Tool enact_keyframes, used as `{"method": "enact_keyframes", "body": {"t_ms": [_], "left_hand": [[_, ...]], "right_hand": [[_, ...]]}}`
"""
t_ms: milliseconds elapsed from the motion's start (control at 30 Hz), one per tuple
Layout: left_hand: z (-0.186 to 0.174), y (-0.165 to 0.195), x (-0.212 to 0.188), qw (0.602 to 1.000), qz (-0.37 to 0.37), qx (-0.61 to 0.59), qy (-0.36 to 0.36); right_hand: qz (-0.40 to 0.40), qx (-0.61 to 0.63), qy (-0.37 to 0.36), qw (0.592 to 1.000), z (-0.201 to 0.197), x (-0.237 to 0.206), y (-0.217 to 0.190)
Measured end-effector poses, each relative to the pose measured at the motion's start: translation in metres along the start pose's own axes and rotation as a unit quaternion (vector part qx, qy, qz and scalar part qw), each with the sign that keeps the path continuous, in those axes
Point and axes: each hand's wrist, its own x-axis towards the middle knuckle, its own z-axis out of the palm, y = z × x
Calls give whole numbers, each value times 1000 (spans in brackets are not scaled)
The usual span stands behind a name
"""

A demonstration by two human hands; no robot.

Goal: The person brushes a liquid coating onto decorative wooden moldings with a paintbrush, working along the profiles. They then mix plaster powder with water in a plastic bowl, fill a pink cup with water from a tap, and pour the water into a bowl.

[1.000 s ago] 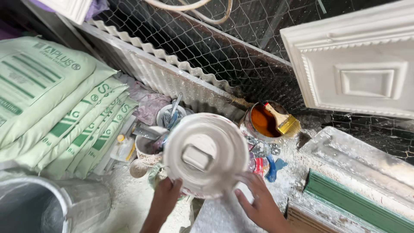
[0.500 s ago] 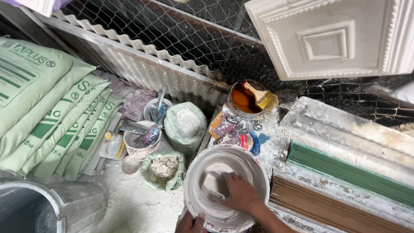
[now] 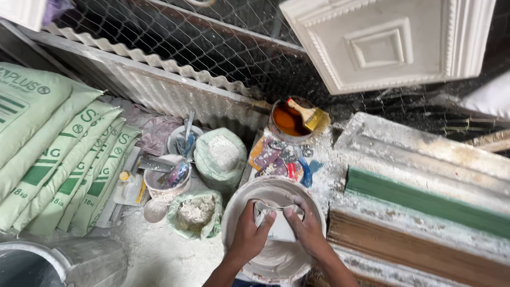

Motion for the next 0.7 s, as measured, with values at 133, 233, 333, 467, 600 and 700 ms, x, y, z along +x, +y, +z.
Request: {"method": "enact_keyframes", "body": {"t_ms": [133,233,333,467,600,700], "left_hand": [[6,-26,8,998,-51,-20,-8],[8,-47,8,976,60,201,55],[12,-60,5,985,-43,165,-7],[19,-64,3,991,-115,-69,0],[17,-61,4,937,-259,-234,-27],[16,-62,1,913,-269,-306,-33]], "right_hand": [[-69,6,-11,998,7,15,27],[-22,56,-29,998,13,23,42],[34,51,-3,998,17,32,51],[41,187,-91,977,18,37,59],[0,239,-185,953,20,33,61],[-23,238,-201,950,22,28,56]]}}
